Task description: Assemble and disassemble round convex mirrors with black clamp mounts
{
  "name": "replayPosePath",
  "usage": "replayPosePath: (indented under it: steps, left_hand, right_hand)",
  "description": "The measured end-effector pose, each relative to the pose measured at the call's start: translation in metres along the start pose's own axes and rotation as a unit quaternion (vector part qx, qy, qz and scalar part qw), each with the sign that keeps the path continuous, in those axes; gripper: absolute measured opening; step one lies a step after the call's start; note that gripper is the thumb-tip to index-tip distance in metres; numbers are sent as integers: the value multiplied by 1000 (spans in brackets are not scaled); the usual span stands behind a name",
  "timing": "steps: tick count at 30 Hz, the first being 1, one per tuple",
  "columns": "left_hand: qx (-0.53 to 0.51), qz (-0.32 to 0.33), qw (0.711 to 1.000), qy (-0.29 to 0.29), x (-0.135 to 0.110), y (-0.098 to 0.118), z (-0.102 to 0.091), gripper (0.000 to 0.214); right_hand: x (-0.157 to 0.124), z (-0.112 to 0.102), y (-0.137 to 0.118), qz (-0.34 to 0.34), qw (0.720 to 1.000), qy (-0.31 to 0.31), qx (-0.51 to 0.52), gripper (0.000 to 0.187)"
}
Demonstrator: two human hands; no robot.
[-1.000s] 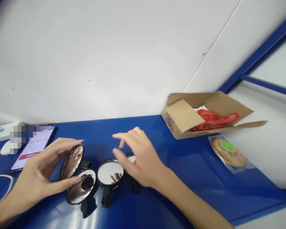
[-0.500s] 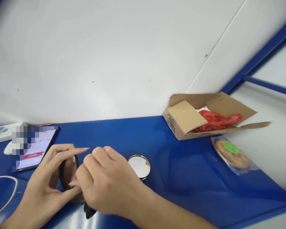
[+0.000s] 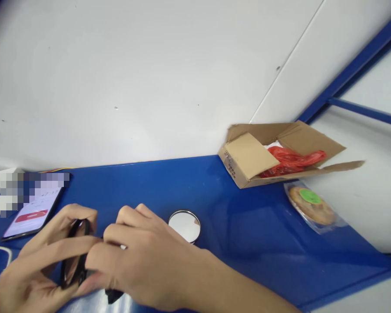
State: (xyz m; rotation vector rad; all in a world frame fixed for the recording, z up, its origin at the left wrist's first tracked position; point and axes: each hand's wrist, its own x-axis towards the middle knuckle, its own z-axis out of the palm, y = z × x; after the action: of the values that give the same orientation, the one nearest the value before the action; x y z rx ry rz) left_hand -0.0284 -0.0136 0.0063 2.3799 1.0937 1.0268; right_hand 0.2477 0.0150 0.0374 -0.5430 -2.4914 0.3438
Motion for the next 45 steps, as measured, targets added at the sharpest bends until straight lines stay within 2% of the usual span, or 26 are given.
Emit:
replayPosePath:
  steps: [3,6,9,14,18,23,26,28,31,32,34,37,40,45]
  left_hand:
    - [-2,-52,998,40,3,-4,5,42]
    - [9,-115,991,63,5,-7,9,59]
    - [9,-154,986,69,4,-9,11,63]
    - [11,-149,986,73,1,-5,16,67]
    - [18,-148,985,88,0,1,19,64]
    - [8,-172,980,100,4,4,19,65]
    - [-48,-197,974,102,7,7,20,69]
    - [-100,-199,967,124,10,9,21,79]
    - [-119,-194,960,162,15,8,21,92]
    - [-108,-198,960,166,16,6,21,93]
    - [-83,-216,959,163,17,1,21,91]
    - [-63,-244,958,140,14,-6,21,87]
    - [-60,-263,955,120,11,-7,22,86]
    - [-65,-273,954,107,9,0,24,82]
  right_hand:
    - [1,-3,3,83,993,58,62,35]
    - [0,-5,3,142,984,73,83,26]
    - [-2,2,4,106,991,83,12,28]
    - [-3,18,4,33,989,94,-110,31]
    - [-3,15,-2,34,985,83,-150,32]
    - [-2,13,-7,13,979,72,-190,21]
    - [1,11,-4,-6,972,84,-218,26]
    - [3,5,6,-8,970,78,-230,29]
    - [5,-7,32,32,967,76,-242,28]
    - [5,-10,43,69,966,72,-239,27]
    - [5,-14,64,164,966,35,-199,22]
    - [1,-11,86,213,961,4,-178,17]
    - [-1,-3,93,247,954,-12,-171,14]
    - [6,10,89,279,944,-41,-171,17]
